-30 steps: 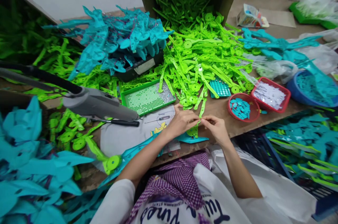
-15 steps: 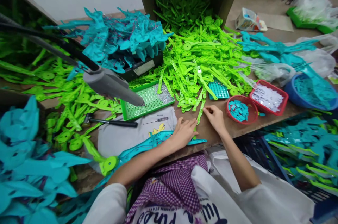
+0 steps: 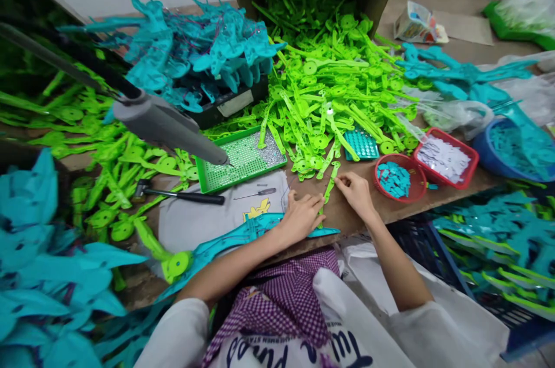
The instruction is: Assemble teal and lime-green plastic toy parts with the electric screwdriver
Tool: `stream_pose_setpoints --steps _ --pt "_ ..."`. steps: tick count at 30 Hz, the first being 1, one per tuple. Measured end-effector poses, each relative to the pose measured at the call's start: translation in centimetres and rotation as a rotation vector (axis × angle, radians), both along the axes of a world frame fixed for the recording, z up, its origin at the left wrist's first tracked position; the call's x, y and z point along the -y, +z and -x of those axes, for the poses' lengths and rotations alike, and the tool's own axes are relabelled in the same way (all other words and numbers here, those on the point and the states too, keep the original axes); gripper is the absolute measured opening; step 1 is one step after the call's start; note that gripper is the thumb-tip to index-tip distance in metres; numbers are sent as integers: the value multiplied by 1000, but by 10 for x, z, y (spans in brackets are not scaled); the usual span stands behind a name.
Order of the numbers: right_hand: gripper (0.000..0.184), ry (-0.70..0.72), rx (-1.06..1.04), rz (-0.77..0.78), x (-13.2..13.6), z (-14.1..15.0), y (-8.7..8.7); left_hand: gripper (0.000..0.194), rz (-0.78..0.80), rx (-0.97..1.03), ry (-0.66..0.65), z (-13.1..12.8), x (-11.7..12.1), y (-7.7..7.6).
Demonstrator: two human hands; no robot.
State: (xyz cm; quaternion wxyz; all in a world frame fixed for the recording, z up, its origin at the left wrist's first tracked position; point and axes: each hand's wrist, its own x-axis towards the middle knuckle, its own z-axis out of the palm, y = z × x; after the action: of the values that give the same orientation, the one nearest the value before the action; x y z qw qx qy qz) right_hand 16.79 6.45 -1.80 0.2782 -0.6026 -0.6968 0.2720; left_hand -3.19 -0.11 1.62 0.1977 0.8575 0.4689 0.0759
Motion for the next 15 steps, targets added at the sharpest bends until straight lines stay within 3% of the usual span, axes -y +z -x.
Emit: stream_pose_setpoints --steps 9,15 --pt "20 -44 118 62 -6 6 9 36 16 -24 -28 -1 -3 8" --pt "21 -87 86 92 -1 5 7 36 23 -29 -30 -2 -2 9"
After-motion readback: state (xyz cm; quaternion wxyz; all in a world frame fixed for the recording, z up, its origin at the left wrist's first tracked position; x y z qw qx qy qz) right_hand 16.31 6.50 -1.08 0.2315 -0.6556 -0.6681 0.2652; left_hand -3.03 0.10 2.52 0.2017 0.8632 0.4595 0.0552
